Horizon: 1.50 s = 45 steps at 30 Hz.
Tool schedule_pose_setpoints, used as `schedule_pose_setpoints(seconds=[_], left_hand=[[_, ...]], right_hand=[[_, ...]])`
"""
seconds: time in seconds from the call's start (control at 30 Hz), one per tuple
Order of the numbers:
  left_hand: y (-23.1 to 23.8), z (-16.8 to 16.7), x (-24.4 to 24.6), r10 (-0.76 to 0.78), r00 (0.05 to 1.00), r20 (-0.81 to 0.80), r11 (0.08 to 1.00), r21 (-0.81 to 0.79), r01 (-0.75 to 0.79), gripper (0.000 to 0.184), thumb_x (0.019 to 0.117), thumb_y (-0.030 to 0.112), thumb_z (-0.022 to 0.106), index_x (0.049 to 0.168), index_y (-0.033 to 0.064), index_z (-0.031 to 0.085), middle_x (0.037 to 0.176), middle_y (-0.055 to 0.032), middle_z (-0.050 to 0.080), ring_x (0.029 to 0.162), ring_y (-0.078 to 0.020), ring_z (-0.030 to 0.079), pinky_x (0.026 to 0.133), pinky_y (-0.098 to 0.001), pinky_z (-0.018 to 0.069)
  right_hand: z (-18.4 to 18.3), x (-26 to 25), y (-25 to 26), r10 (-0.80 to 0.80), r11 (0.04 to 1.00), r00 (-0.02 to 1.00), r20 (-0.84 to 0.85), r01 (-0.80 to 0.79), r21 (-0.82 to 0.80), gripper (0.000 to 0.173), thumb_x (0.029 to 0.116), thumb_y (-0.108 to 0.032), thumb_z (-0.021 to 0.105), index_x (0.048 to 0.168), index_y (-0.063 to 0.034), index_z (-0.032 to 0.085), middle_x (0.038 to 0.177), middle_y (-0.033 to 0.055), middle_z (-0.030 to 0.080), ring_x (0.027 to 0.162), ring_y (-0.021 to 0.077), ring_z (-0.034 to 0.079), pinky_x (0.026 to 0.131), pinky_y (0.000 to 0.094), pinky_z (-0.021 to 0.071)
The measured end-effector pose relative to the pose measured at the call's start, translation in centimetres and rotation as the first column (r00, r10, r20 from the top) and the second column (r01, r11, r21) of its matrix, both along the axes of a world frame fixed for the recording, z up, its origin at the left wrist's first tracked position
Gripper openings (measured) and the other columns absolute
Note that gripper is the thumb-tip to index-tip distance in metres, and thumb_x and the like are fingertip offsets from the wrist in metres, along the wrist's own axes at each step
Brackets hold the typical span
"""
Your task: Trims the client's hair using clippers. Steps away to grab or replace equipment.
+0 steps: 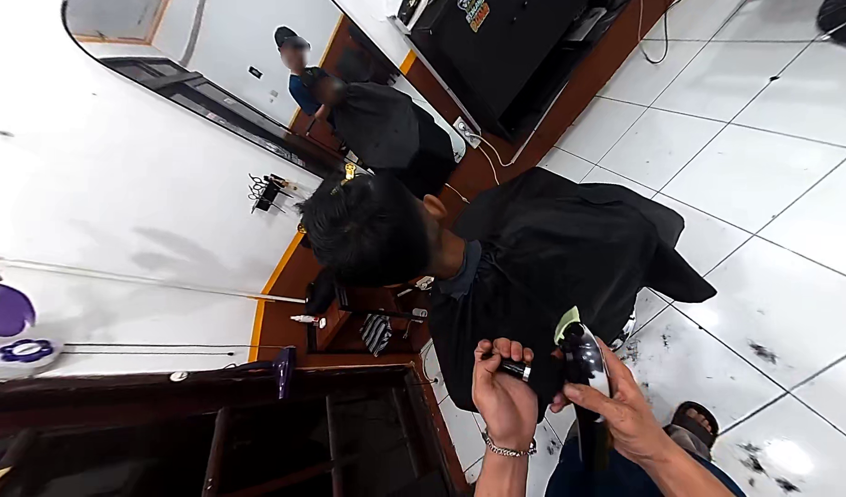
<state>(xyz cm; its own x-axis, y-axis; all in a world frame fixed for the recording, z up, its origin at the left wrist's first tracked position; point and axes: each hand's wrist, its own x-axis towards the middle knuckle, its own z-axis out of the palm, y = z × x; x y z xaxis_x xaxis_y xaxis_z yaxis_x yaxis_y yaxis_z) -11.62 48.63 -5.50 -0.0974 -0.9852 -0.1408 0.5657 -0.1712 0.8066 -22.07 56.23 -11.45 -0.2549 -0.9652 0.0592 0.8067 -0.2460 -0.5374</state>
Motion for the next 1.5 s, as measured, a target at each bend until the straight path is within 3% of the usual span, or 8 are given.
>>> schedule_pose_setpoints(seconds=[0.17,0.3,0.47,0.8,1.1,1.3,1.43,1.5], left_hand=[[-0.5,0.1,1.5,-0.155,0.883,0.444,0.917,-0.268,0.296,0.033,0.1063,0.041,0.053,0.119,0.0152,0.070,0.120,-0.0010,0.070,0.099,-0.0081,0.069,0.077,-0.0230,0.0597],[-4.2,6.0,4.0,0.472,0.583,0.662,0.630,-0.715,0.301,0.028,0.0997,0.033,0.067,0.127,0.0265,0.069,0.124,0.0171,0.066,0.111,0.0023,0.062,0.094,-0.0183,0.0526],[-8.8,11.2,2.6,0.902,0.179,0.393,0.217,-0.770,0.600,0.027,0.0957,0.021,0.075,0.120,0.0098,0.069,0.110,-0.0054,0.060,0.107,-0.0106,0.059,0.097,-0.0231,0.0479],[-10.2,5.3,-0.3,0.597,-0.269,0.756,0.769,-0.444,0.459,0.023,0.0953,0.022,0.058,0.094,0.0047,0.074,0.100,-0.0121,0.071,0.098,-0.0227,0.066,0.088,-0.0351,0.0526],[-10.1,2.4,-1.4,0.534,-0.517,0.669,0.842,-0.362,0.401,0.060,0.0919,0.017,0.052,0.149,-0.0007,0.051,0.071,-0.0101,0.069,0.053,-0.0222,0.062,0.048,-0.0399,0.0492],[-10.8,1.9,-1.7,0.406,-0.648,0.644,0.912,-0.237,0.335,0.054,0.0935,0.020,0.052,0.144,0.0018,0.056,0.086,-0.0137,0.070,0.062,-0.0314,0.067,0.048,-0.0480,0.0504],[-10.6,1.8,-1.6,0.371,-0.651,0.663,0.928,-0.228,0.296,0.028,0.0898,0.024,0.056,0.093,0.0010,0.071,0.086,-0.0159,0.070,0.066,-0.0336,0.069,0.051,-0.0503,0.0507],[-10.6,1.7,-1.5,0.372,-0.634,0.678,0.927,-0.235,0.293,0.038,0.0896,0.026,0.058,0.114,-0.0002,0.071,0.090,-0.0163,0.072,0.065,-0.0340,0.069,0.051,-0.0509,0.0508]], right_hand=[[0.6,-0.5,-3.9,0.075,0.994,0.997,0.025,-0.073,-0.083,0.054,0.0909,-0.015,0.072,0.136,-0.0074,0.044,0.109,0.0021,0.071,0.085,0.0166,0.074,0.071,0.0362,0.0659],[1.4,-2.9,-5.9,0.083,0.996,0.995,-0.053,-0.085,-0.036,0.059,0.0906,-0.019,0.076,0.136,-0.0099,0.040,0.093,0.0031,0.069,0.062,0.0143,0.068,0.055,0.0305,0.0620],[2.0,-6.2,-9.1,0.111,0.986,0.984,-0.141,-0.126,-0.106,0.063,0.0827,-0.011,0.074,0.136,-0.0134,0.040,0.103,0.0017,0.065,0.073,0.0114,0.068,0.064,0.0279,0.0621],[3.8,-15.1,-18.4,0.275,0.935,0.909,-0.312,-0.328,-0.132,0.060,0.0846,-0.032,0.074,0.137,-0.0198,0.047,0.098,0.0012,0.066,0.062,0.0098,0.064,0.056,0.0244,0.0592],[5.1,-15.0,-23.6,0.482,0.737,0.730,-0.484,-0.637,-0.227,0.042,0.0944,-0.027,0.069,0.126,-0.0136,0.044,0.091,-0.0001,0.068,0.070,0.0103,0.070,0.061,0.0254,0.0629],[6.1,-12.1,-24.7,0.527,0.712,0.568,-0.633,-0.701,-0.037,0.038,0.0752,-0.017,0.079,0.110,-0.0092,0.065,0.078,-0.0012,0.069,0.060,0.0048,0.066,0.051,0.0207,0.0577],[6.9,-11.1,-24.7,0.373,0.731,0.367,-0.852,-0.682,0.027,0.050,0.0693,-0.029,0.090,0.108,-0.0149,0.062,0.086,-0.0059,0.069,0.077,0.0001,0.068,0.065,0.0200,0.0581],[7.3,-11.0,-24.5,0.382,0.724,0.297,-0.875,-0.684,0.084,0.049,0.0707,-0.025,0.091,0.108,-0.0155,0.060,0.084,-0.0054,0.068,0.075,0.0012,0.068,0.063,0.0211,0.0574]])
